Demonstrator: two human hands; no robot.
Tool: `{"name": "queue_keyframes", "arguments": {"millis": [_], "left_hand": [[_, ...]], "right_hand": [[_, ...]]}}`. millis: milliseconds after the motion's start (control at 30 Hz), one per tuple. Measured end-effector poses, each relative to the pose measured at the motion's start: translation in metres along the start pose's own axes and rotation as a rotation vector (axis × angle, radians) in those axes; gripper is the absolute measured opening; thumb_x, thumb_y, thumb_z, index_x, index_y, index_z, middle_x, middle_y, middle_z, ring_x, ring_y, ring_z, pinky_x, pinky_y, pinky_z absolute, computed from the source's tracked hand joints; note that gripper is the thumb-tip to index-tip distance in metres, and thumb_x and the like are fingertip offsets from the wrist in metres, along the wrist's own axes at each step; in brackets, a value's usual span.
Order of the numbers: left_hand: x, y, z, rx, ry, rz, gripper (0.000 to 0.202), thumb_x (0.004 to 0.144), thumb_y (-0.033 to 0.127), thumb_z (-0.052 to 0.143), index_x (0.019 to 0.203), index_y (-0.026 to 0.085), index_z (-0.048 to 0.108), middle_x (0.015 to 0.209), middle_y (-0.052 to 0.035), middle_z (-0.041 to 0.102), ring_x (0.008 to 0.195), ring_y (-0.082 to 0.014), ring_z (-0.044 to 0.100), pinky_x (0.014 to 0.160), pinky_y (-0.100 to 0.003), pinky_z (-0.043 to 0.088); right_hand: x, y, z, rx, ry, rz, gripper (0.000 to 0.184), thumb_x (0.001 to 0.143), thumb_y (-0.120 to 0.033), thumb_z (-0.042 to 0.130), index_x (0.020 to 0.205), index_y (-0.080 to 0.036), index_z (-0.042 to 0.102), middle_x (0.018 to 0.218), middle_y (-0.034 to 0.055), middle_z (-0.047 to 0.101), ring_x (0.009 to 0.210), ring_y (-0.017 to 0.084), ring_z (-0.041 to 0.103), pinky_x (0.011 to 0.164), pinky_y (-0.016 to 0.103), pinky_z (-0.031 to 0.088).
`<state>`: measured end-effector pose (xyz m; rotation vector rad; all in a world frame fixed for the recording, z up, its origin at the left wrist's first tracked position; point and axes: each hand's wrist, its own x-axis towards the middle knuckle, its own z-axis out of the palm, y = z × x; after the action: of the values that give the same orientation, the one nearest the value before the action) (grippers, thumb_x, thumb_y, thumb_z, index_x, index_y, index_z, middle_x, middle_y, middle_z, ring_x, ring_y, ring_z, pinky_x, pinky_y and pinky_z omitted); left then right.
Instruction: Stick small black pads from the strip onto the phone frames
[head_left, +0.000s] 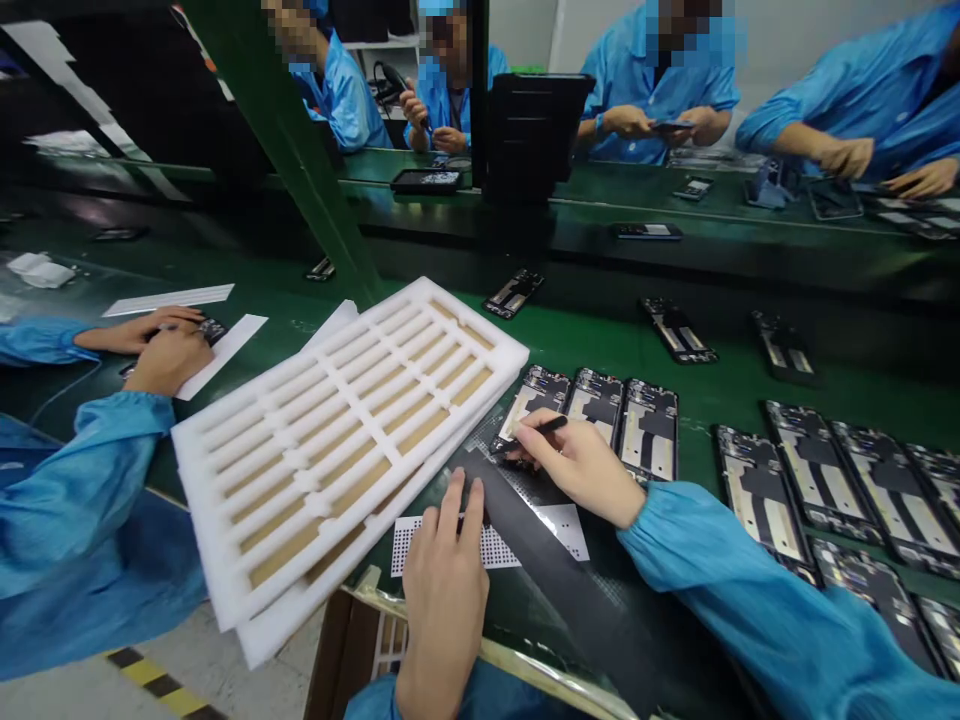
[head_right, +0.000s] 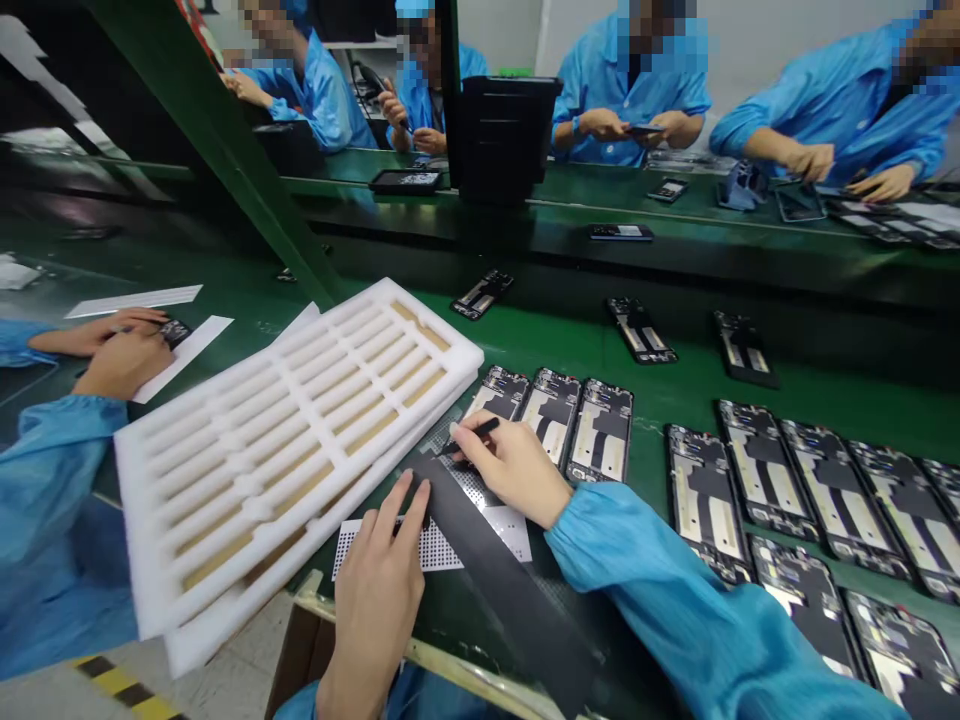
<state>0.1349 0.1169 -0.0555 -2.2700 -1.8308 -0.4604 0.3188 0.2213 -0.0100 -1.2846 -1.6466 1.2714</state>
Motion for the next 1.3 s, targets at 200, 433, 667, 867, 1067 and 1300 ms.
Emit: {"name": "queue_keyframes", "arguments": {"millis": [200,433,667,867,1067,1300], "left_hand": [[0.014,0.002,0.006,0.017,-0.065,-0.051,0.064,0.080,-0.009,0.049,0.139,0.013,0.060,0.143,-0.0060,0.064,0.090,-0.0255,0.065,0.066,-0.036,0.058],[0.013,-0.001,0.009,-0.149,-0.124,-0.102,0.062,0.082,-0.009,0.038,0.136,0.011,0.062,0.142,-0.0088,0.064,0.089,-0.0302,0.070,0.062,-0.042,0.058],[0.024,0.010,-0.035,-1.445,-0.312,-0.690,0.035,0.107,0.036,0.036,0.132,0.020,0.054,0.095,-0.0075,0.074,0.058,-0.0121,0.060,0.047,-0.023,0.048],[0.029,0.035,-0.054,-2.279,-0.303,-0.875,0.027,0.101,0.034,0.054,0.122,0.018,0.061,0.089,-0.0067,0.072,0.056,-0.0081,0.054,0.046,-0.018,0.043],[0.023,0.047,-0.051,-2.252,-0.320,-0.823,0.027,0.100,0.038,0.058,0.122,0.021,0.060,0.086,-0.0028,0.070,0.056,-0.0081,0.056,0.048,-0.020,0.046],[0.017,0.054,-0.055,-2.148,-0.355,-0.764,0.036,0.098,0.046,0.062,0.125,0.022,0.059,0.083,0.0001,0.065,0.061,-0.0089,0.060,0.052,-0.021,0.049]], "right_hand": [[0.037,0.008,0.013,-0.073,-0.061,-0.062,0.019,0.098,-0.035,0.058,0.090,-0.021,0.068,0.076,0.0027,0.077,0.075,0.022,0.075,0.070,0.032,0.054],[0.042,0.013,0.015,0.071,-0.077,-0.034,0.034,0.098,-0.049,0.059,0.089,-0.018,0.071,0.078,0.0060,0.078,0.073,0.022,0.078,0.072,0.033,0.062],[-0.038,-0.038,-0.003,0.076,0.180,-0.084,0.023,0.104,-0.040,0.057,0.099,-0.031,0.078,0.097,-0.0006,0.080,0.089,0.014,0.079,0.082,0.016,0.062],[-0.079,-0.038,0.007,-0.074,0.363,-0.104,0.019,0.102,-0.038,0.060,0.101,-0.033,0.079,0.093,-0.0023,0.082,0.083,0.012,0.079,0.078,0.009,0.059],[-0.094,-0.031,0.002,-0.164,0.337,-0.135,0.021,0.104,-0.028,0.057,0.106,-0.035,0.077,0.102,-0.0065,0.081,0.094,0.009,0.078,0.087,0.007,0.055],[-0.104,-0.034,-0.003,-0.163,0.321,-0.205,0.021,0.105,-0.027,0.055,0.109,-0.037,0.074,0.103,-0.0075,0.081,0.096,0.008,0.078,0.089,0.007,0.055]]}}
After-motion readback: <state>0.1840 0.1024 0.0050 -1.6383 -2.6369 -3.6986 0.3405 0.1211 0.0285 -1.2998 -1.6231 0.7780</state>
